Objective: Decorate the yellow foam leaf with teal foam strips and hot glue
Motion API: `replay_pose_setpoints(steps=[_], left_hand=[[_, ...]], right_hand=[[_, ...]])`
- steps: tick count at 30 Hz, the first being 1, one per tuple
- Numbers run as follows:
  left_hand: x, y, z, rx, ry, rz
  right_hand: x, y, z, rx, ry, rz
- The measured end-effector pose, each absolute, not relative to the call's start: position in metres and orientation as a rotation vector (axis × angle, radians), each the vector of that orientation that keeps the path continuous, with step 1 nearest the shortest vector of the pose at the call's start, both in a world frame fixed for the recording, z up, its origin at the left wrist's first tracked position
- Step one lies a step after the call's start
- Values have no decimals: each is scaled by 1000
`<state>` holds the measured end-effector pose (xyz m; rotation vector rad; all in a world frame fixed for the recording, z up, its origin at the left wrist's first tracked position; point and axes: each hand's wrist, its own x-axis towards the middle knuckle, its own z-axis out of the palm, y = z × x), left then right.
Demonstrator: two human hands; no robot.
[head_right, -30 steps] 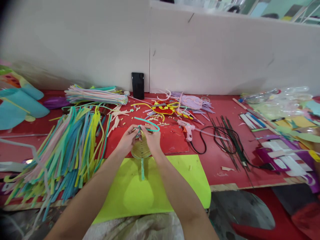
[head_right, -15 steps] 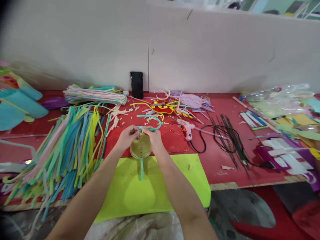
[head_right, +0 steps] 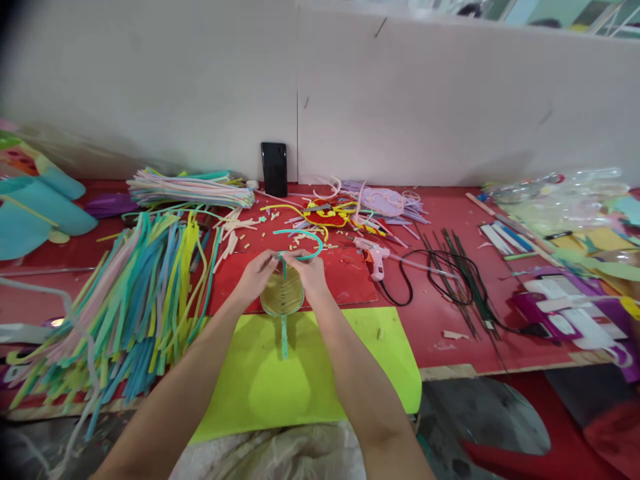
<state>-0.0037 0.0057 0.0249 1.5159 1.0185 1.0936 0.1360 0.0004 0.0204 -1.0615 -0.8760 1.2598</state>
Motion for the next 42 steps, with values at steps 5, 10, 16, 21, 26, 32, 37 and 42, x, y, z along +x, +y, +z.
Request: replay_pose_setpoints(steps=[5, 10, 16, 21, 26, 32, 37, 42], left_hand=[[-6, 3, 26, 1650, 1153, 1124], [-5, -1, 33, 1660, 1154, 1150], [-5, -2, 38, 1575, 1097, 1157], [-8, 0, 37, 1616, 1118, 1169], [-9, 2, 37, 1677, 1047, 1155], [-8, 3, 32, 1653, 1035, 1194], [-8, 5, 26, 1716, 1066, 1198], [-11, 10, 21, 1876, 1150, 1254]], right_hand=[[135, -2, 22, -1094, -977, 1191], [135, -3, 21, -1112, -1021, 1110], [134, -3, 21, -1086, -998, 1098], [134, -4, 28, -1063, -1024, 1116], [140, -2, 33, -1031, -974, 1284], [142, 0, 31, -966, -942, 1335], [142, 0, 33, -1020, -957, 1255], [143, 0, 33, -1072, -1010, 1247]])
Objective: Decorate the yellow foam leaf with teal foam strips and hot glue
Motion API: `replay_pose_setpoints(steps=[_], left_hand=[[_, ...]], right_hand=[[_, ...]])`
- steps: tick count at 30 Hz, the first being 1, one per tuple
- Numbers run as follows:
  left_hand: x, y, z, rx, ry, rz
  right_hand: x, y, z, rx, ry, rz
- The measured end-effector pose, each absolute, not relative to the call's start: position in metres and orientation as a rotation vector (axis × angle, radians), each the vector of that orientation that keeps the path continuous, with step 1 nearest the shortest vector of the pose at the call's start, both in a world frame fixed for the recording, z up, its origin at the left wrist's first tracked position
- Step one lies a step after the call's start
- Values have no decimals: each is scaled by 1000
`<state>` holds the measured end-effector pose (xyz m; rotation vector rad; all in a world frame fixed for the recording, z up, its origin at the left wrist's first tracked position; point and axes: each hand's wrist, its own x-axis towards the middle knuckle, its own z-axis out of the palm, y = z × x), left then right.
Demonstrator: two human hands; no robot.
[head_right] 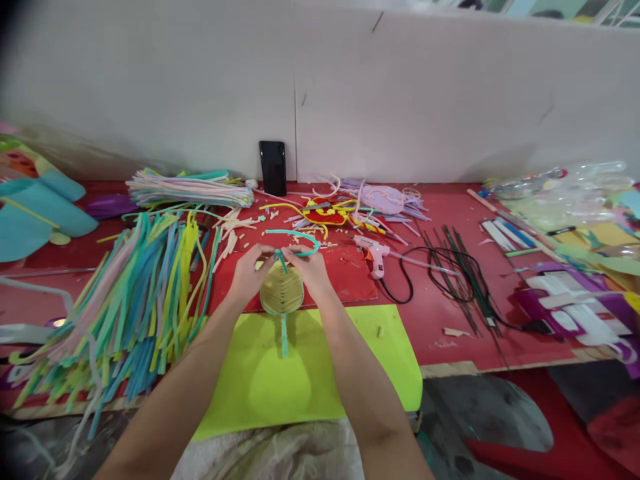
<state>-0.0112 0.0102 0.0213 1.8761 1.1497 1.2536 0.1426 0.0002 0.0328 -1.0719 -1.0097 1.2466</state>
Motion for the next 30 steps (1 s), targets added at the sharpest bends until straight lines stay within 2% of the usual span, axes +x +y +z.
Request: replay_pose_setpoints(steps=[6, 15, 22, 26, 30], left_hand=[[-12, 11, 21, 1926, 1172, 1250], [-16, 11, 28, 1611, 1159, 1257], [-30, 21, 28, 1084, 1190, 1707], [-33, 26, 21, 934, 1173, 1716], [-30, 25, 19, 1152, 1197, 1615]], right_hand=[[143, 1, 32, -1078, -1037, 1202], [141, 1, 27, -1075, -956, 1242], [158, 11, 25, -1003, -546, 875], [160, 13, 23, -1004, -516, 920], [150, 8, 25, -1071, -657, 1039]])
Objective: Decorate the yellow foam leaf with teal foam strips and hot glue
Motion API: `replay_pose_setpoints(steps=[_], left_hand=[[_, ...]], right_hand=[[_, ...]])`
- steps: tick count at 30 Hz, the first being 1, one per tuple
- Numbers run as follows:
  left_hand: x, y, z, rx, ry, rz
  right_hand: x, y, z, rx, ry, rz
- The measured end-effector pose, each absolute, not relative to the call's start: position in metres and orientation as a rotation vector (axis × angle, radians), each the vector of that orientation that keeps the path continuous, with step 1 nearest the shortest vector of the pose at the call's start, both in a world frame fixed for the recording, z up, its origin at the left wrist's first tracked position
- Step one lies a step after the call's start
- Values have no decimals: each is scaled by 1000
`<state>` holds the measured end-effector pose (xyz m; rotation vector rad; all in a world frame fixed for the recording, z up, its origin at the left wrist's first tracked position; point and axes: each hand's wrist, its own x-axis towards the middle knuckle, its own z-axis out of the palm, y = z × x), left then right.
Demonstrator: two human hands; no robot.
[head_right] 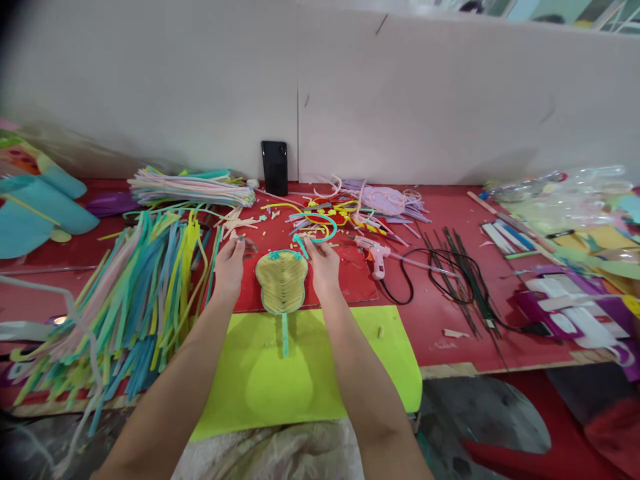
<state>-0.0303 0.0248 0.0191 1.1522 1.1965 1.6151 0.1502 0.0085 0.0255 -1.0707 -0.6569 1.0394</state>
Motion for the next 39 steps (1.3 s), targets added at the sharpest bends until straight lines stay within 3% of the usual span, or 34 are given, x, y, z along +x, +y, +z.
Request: replay_pose_setpoints(steps=[11, 39], left_hand=[[-19, 12, 31, 1604, 1231, 1131], [-19, 13, 23, 1943, 1151, 1238]], right_hand=[[141, 4, 21, -1108, -1019, 1163], [141, 5, 18, -1245, -1215, 945]])
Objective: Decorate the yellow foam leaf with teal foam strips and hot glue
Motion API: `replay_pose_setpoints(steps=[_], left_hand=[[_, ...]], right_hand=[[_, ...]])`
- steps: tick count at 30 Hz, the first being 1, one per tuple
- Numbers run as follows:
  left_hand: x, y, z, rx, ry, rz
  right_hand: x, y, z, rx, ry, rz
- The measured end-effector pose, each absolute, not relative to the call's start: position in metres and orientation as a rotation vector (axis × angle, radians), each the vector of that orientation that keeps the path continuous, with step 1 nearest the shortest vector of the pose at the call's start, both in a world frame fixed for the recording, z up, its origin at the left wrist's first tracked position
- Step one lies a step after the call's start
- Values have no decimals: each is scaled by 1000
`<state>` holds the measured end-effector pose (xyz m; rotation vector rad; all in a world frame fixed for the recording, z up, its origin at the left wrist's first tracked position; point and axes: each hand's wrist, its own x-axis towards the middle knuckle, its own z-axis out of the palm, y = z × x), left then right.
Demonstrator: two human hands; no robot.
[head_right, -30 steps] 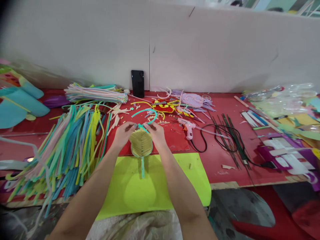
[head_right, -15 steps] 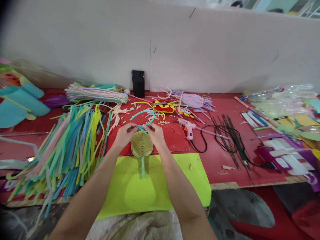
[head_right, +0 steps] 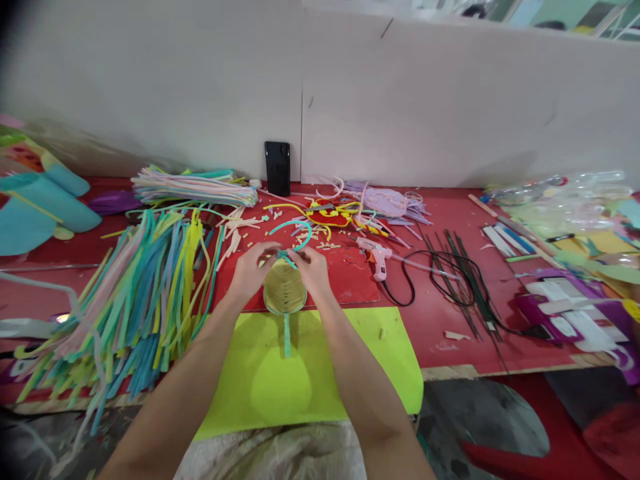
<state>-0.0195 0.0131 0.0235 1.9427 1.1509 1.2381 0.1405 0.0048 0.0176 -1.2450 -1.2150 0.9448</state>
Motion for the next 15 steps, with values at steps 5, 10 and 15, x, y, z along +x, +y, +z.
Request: replay_pose_setpoints(steps=[5, 10, 15], left_hand=[[-21, 9, 26, 2186, 1134, 1273], [-22, 7, 26, 2231, 1159, 1316], [-23, 9, 26, 2447, 1198, 1187]], right_hand=[[136, 4, 19, -1190, -1142, 1047], [130, 3, 19, -1127, -1020, 1133], [131, 3, 19, -1163, -1048, 1089]])
